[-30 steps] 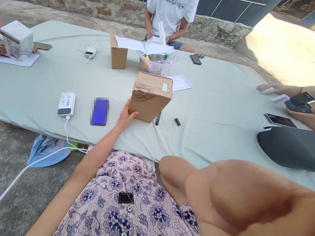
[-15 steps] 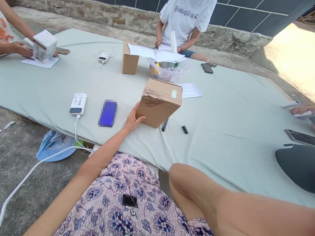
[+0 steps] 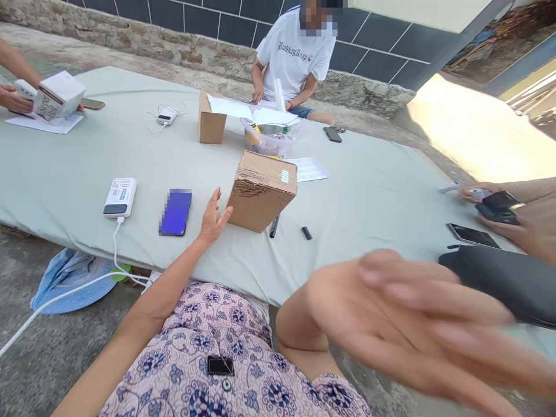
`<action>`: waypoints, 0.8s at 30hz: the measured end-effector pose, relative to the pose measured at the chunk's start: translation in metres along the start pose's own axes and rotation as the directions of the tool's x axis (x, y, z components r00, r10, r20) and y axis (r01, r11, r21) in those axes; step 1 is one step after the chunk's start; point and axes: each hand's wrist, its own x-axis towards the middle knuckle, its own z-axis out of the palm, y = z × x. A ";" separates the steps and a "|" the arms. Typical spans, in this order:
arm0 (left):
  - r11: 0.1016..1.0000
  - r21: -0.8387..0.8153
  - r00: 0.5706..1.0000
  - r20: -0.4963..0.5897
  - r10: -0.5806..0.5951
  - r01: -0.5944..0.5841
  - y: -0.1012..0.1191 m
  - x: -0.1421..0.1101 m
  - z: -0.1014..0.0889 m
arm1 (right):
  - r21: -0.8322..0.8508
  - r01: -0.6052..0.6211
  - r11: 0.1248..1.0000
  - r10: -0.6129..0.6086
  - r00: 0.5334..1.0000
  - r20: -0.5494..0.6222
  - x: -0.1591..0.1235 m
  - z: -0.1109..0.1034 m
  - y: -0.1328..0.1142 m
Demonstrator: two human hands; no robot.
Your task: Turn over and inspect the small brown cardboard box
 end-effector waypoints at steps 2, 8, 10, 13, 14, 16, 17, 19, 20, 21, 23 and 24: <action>0.993 0.114 0.994 -0.109 0.002 0.010 0.012 0.006 -0.023 | -0.018 -0.001 1.000 0.000 1.000 -0.013 0.011 0.005 0.007; 0.685 0.628 0.904 -0.415 -0.108 0.370 0.033 0.019 -0.101 | 0.051 0.039 0.998 -0.030 0.984 -0.178 0.029 0.023 0.030; 0.533 0.698 0.870 -0.458 -0.182 0.478 0.033 0.017 -0.114 | 0.075 0.069 0.995 -0.050 0.974 -0.222 0.030 0.034 0.037; 0.390 0.759 0.851 -0.435 -0.294 0.522 0.029 0.013 -0.119 | 0.026 0.033 0.999 -0.030 0.996 -0.082 0.029 0.051 0.049; 0.367 0.771 0.848 -0.417 -0.327 0.521 0.028 0.013 -0.118 | -0.004 0.024 1.000 -0.024 0.999 -0.030 0.027 0.055 0.053; 0.351 0.781 0.842 -0.387 -0.375 0.516 0.025 0.013 -0.117 | -0.048 0.027 0.998 -0.024 0.998 0.063 0.024 0.061 0.058; 0.356 0.778 0.839 -0.379 -0.391 0.517 0.024 0.014 -0.117 | -0.059 0.033 0.998 -0.027 0.995 0.096 0.023 0.063 0.060; 0.395 0.746 0.826 -0.370 -0.425 0.537 0.021 0.016 -0.119 | -0.064 0.043 0.997 -0.034 0.991 0.133 0.021 0.064 0.063; 0.427 0.715 0.816 -0.364 -0.448 0.553 0.020 0.018 -0.120 | -0.064 0.041 0.997 -0.032 0.990 0.140 0.020 0.064 0.064; 0.461 0.680 0.807 -0.356 -0.471 0.570 0.018 0.019 -0.122 | -0.065 0.035 0.997 -0.025 0.989 0.143 0.020 0.065 0.065; 0.519 0.618 0.795 -0.336 -0.505 0.590 0.015 0.021 -0.125 | -0.071 0.007 0.997 0.004 0.989 0.149 0.020 0.065 0.068; 0.540 0.597 0.794 -0.325 -0.513 0.593 0.013 0.021 -0.126 | -0.074 -0.012 0.997 0.023 0.988 0.154 0.020 0.066 0.070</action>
